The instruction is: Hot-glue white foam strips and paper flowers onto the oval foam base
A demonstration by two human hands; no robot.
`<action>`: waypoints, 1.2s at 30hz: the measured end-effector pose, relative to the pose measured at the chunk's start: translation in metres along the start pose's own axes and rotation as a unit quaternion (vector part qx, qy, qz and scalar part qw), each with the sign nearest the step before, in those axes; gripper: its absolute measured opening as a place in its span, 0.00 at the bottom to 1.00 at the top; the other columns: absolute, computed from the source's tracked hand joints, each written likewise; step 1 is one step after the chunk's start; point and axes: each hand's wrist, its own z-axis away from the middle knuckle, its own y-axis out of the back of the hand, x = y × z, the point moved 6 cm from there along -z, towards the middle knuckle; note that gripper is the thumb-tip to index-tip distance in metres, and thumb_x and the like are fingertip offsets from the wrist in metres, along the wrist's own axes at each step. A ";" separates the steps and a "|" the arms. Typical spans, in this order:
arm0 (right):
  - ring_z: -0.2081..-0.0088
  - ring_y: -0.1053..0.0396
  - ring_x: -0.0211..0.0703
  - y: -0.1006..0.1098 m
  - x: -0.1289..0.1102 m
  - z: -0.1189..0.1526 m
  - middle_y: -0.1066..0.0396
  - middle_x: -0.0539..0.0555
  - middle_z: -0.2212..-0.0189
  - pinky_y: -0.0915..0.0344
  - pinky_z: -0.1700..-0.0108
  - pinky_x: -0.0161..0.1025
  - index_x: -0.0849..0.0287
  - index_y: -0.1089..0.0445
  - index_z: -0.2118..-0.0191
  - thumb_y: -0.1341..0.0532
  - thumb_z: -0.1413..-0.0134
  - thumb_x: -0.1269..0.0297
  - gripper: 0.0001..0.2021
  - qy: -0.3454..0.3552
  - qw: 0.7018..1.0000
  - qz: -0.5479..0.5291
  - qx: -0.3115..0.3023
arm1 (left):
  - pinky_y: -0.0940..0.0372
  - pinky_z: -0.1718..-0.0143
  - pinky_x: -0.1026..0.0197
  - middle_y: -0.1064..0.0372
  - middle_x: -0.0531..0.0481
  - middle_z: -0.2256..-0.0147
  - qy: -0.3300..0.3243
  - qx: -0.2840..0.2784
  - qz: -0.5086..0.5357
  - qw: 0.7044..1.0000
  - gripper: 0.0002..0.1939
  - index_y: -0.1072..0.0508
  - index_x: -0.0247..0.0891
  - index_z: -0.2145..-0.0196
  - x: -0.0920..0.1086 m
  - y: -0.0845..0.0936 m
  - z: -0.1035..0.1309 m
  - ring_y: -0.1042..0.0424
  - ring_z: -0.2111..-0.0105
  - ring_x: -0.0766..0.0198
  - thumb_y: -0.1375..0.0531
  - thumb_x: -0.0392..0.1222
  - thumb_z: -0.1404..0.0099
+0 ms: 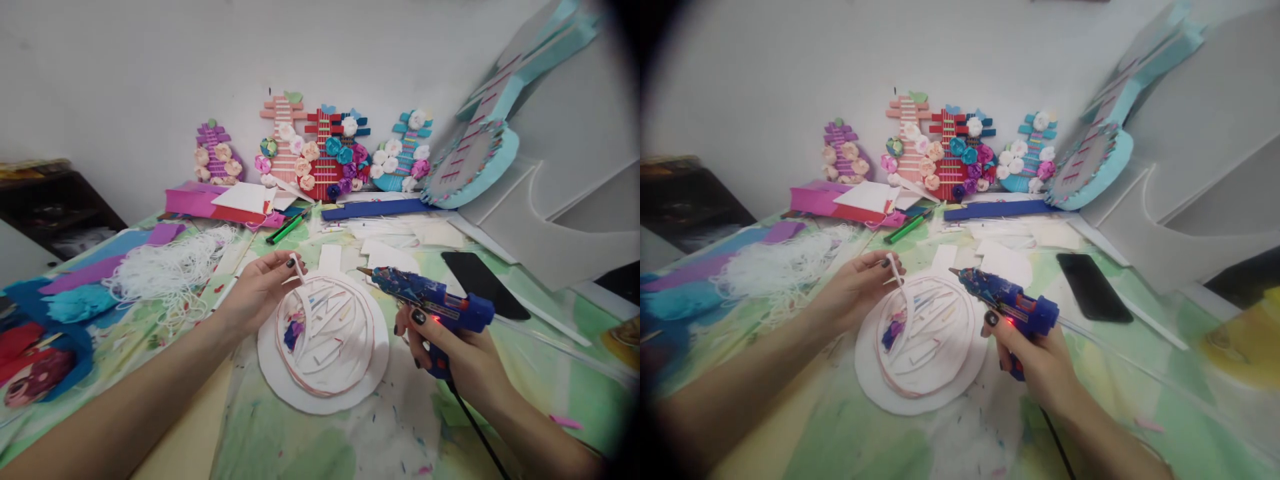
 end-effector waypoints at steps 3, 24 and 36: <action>0.85 0.43 0.35 -0.003 0.002 0.001 0.40 0.48 0.88 0.44 0.79 0.36 0.62 0.30 0.73 0.39 0.49 0.50 0.17 -0.009 1.000 -0.004 -0.010 | 0.34 0.62 0.65 0.28 0.51 0.70 0.016 -0.014 -0.018 1.000 0.07 0.24 0.35 0.67 -0.004 -0.005 0.003 0.29 0.69 0.69 0.34 0.36 0.45; 0.83 0.46 0.33 -0.017 0.005 0.013 0.43 0.47 0.86 0.46 0.82 0.32 0.58 0.40 0.83 0.37 0.53 0.48 0.22 -0.052 0.994 0.053 -0.083 | 0.32 0.69 0.66 0.24 0.47 0.75 0.021 -0.059 -0.157 0.986 0.05 0.20 0.35 0.73 -0.018 -0.032 0.024 0.27 0.73 0.64 0.31 0.35 0.51; 0.84 0.44 0.32 -0.016 -0.003 0.013 0.41 0.47 0.88 0.45 0.85 0.30 0.58 0.36 0.85 0.34 0.54 0.59 0.17 0.004 0.997 0.031 -0.068 | 0.34 0.71 0.66 0.25 0.48 0.76 0.018 -0.043 -0.120 0.992 0.07 0.21 0.36 0.75 -0.018 -0.030 0.022 0.28 0.75 0.65 0.29 0.37 0.55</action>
